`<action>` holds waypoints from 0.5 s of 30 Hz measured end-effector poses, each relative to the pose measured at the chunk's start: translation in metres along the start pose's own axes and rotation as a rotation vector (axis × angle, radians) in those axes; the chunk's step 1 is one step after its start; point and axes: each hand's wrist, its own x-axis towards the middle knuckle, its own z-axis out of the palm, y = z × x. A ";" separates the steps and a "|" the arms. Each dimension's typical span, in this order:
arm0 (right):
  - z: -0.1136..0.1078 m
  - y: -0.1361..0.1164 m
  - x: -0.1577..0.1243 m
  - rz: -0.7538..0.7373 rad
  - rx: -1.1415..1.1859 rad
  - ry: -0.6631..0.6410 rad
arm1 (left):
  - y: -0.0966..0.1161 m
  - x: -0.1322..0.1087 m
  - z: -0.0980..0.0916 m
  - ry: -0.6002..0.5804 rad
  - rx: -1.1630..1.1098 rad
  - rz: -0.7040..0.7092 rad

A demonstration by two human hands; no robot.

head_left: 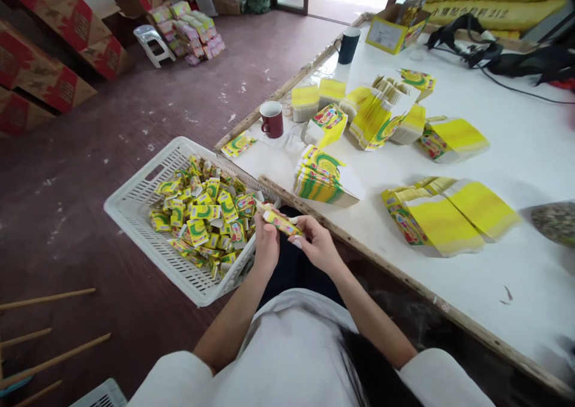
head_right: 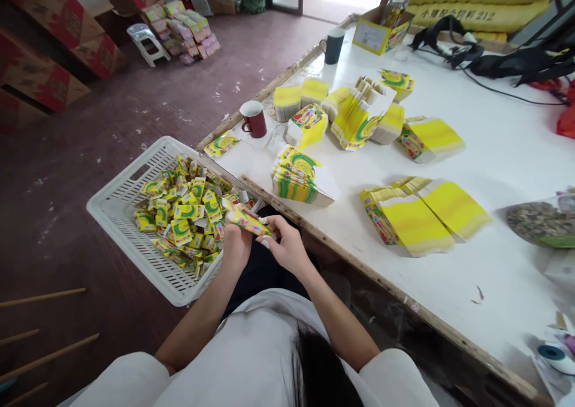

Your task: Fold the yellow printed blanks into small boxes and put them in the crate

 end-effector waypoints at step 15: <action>-0.039 -0.013 -0.004 -0.495 -0.622 0.164 | 0.041 0.008 -0.015 -0.631 0.614 -0.045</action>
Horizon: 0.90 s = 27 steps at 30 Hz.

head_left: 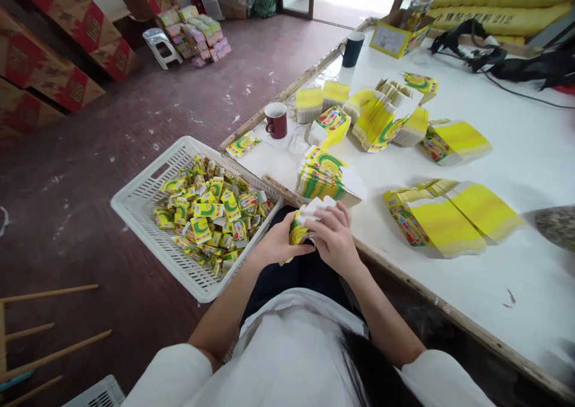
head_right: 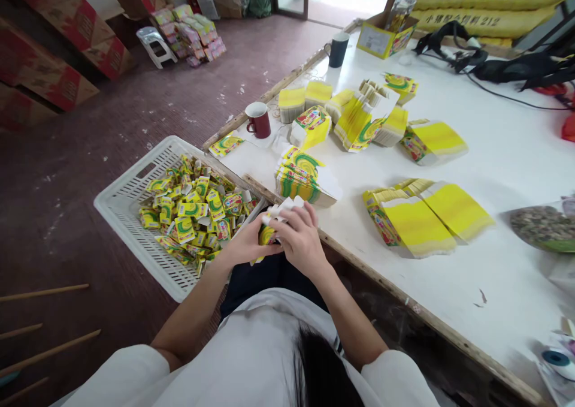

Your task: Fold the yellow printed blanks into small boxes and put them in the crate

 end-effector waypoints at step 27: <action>0.013 0.030 -0.017 0.180 0.232 -0.109 | -0.017 -0.001 0.018 0.307 0.322 0.149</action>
